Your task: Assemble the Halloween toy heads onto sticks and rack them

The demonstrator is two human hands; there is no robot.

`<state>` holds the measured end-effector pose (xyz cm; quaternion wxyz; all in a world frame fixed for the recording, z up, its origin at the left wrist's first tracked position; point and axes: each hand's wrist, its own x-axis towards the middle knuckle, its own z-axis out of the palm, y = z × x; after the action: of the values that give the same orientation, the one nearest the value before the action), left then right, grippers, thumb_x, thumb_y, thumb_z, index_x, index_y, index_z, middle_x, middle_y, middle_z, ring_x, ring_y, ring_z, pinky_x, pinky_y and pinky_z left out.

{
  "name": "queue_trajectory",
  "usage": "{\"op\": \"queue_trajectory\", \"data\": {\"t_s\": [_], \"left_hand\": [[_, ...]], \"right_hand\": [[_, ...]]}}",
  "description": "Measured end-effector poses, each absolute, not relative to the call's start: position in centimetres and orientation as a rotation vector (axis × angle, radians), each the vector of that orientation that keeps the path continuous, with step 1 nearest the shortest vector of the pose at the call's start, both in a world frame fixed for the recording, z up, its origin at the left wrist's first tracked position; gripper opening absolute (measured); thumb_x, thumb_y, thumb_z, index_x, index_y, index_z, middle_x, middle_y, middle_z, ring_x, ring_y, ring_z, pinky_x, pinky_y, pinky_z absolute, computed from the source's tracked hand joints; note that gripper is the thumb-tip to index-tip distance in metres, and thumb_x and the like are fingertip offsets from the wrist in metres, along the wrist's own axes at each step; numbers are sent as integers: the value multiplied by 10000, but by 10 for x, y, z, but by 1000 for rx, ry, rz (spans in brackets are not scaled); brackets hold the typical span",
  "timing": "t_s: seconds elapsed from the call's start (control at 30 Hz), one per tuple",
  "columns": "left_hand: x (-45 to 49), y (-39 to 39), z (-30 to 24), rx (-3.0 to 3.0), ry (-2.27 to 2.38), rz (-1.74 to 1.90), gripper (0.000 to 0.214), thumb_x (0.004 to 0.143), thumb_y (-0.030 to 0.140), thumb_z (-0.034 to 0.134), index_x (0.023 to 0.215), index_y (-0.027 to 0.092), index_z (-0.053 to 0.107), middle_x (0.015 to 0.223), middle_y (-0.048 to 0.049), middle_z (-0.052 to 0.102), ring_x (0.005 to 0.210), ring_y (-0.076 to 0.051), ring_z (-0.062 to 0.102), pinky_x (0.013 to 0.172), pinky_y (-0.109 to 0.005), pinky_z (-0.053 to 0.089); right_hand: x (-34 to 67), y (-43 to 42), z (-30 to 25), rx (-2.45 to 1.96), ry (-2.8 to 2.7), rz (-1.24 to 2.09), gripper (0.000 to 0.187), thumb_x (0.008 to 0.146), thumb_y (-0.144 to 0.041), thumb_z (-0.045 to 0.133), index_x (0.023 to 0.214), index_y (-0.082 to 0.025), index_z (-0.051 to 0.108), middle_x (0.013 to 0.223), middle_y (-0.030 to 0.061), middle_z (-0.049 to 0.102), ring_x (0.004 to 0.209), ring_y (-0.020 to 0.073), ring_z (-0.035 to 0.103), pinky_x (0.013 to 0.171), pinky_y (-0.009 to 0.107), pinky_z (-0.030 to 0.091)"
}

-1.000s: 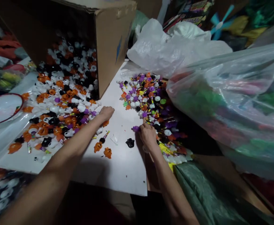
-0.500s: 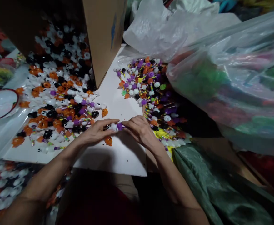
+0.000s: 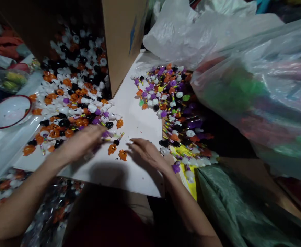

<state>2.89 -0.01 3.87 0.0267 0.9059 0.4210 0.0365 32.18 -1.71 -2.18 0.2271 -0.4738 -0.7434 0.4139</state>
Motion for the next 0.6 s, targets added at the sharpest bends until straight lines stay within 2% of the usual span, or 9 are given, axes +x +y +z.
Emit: {"op": "queue_trajectory", "data": {"t_s": [0.1,0.2,0.27,0.33,0.43,0.5,0.6], "left_hand": [[31,42,52,2672,1793,128,391,880,208,483,1262,141,532,1286,-148,561,1258,-335,468,1069,-538,378],[86,74,24,2464,1691,5,254,890,228,493,1083,117,616,1078,-150,637,1066,-299,588,948,-456,480],[124,85,-6,2401,1664,-5,170,853,159,512,957,122,641,959,-142,661,939,-277,632,847,-412,519],[145,89,-30,2380,1663,25,186,822,72,477,890,121,643,916,-148,669,908,-271,644,821,-403,521],[138,84,-40,2358,1621,108,215,812,68,472,933,121,641,943,-146,682,950,-265,645,874,-410,506],[121,75,-33,2200,1583,328,220,813,176,550,1015,142,629,998,-121,685,970,-256,641,903,-417,501],[102,55,-23,1646,1471,737,372,762,365,656,1070,164,598,1022,-86,677,916,-225,649,867,-403,526]], "right_hand": [[354,-2,-12,-1578,-2077,754,331,967,-344,438,1085,-151,679,1061,122,704,972,229,630,843,327,445],[376,22,-9,-1746,-2182,485,294,962,-302,448,1053,-153,684,994,115,698,890,222,638,777,307,439],[376,52,-9,-1835,-2223,311,278,955,-269,453,1084,-153,670,993,119,680,863,222,626,741,301,425],[367,93,-11,-1908,-2228,188,289,950,-210,431,1131,-147,647,1043,135,659,916,232,608,755,304,413],[348,157,-21,-1954,-2289,17,346,935,-119,378,1188,-117,613,1205,175,602,1105,273,530,887,353,380],[336,186,-31,-1958,-2345,-30,365,929,-97,362,1205,-89,600,1276,200,565,1170,297,483,981,422,317],[326,195,-47,-1973,-2373,0,354,917,-101,380,1185,-39,603,1209,241,596,1128,311,508,1041,501,223]]}}
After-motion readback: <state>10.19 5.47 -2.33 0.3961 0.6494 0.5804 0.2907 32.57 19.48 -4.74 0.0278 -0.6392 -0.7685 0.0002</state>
